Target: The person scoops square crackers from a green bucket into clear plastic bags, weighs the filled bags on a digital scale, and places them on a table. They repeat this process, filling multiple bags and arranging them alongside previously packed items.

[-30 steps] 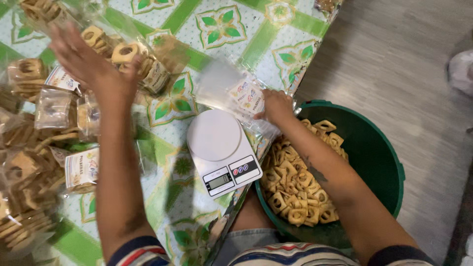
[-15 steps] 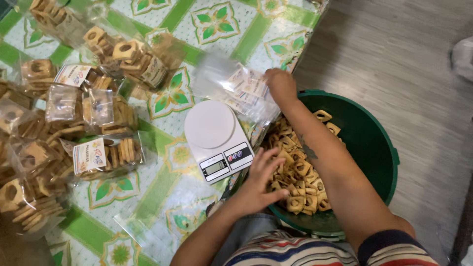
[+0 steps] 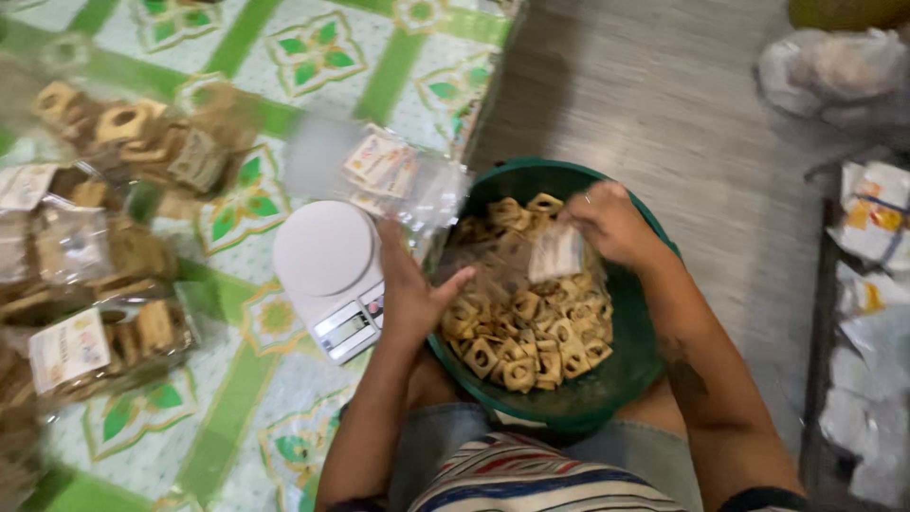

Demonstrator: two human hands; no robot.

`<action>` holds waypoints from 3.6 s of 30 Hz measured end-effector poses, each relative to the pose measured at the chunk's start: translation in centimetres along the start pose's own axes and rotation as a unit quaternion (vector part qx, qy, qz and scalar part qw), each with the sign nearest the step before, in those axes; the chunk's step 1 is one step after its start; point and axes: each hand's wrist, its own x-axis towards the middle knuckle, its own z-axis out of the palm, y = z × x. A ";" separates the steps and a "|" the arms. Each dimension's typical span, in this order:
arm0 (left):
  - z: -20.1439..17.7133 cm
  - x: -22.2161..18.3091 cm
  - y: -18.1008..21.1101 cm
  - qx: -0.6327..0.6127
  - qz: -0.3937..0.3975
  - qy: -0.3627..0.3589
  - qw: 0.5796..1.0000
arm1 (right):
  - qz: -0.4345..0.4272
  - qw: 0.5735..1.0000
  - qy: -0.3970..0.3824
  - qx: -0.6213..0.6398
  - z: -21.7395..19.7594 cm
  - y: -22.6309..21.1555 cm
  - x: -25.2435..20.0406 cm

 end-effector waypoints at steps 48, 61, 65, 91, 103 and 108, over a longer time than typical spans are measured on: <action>19.4 -7.1 -13.8 -0.043 -0.010 -0.240 0.970 | 0.237 0.951 0.099 0.171 15.8 -1.3 -14.8; 16.6 -4.7 -7.3 0.294 0.012 -0.316 0.902 | 0.099 0.978 0.184 0.007 12.6 -5.1 -14.4; 16.9 -5.8 -1.2 0.249 0.065 -0.377 0.890 | 0.139 0.989 -0.022 0.042 14.1 -5.5 -12.5; 16.0 -1.1 -9.4 -0.120 -0.111 -0.520 0.838 | 0.125 0.920 -0.163 0.333 12.0 -3.9 -17.7; 16.4 -4.5 -14.5 0.107 -0.122 -0.213 0.963 | 0.212 0.572 -0.089 0.787 6.8 -1.9 -22.9; 13.8 -3.9 -12.9 0.135 -0.111 -0.241 0.955 | 0.297 0.612 -0.082 0.729 7.2 -2.5 -20.7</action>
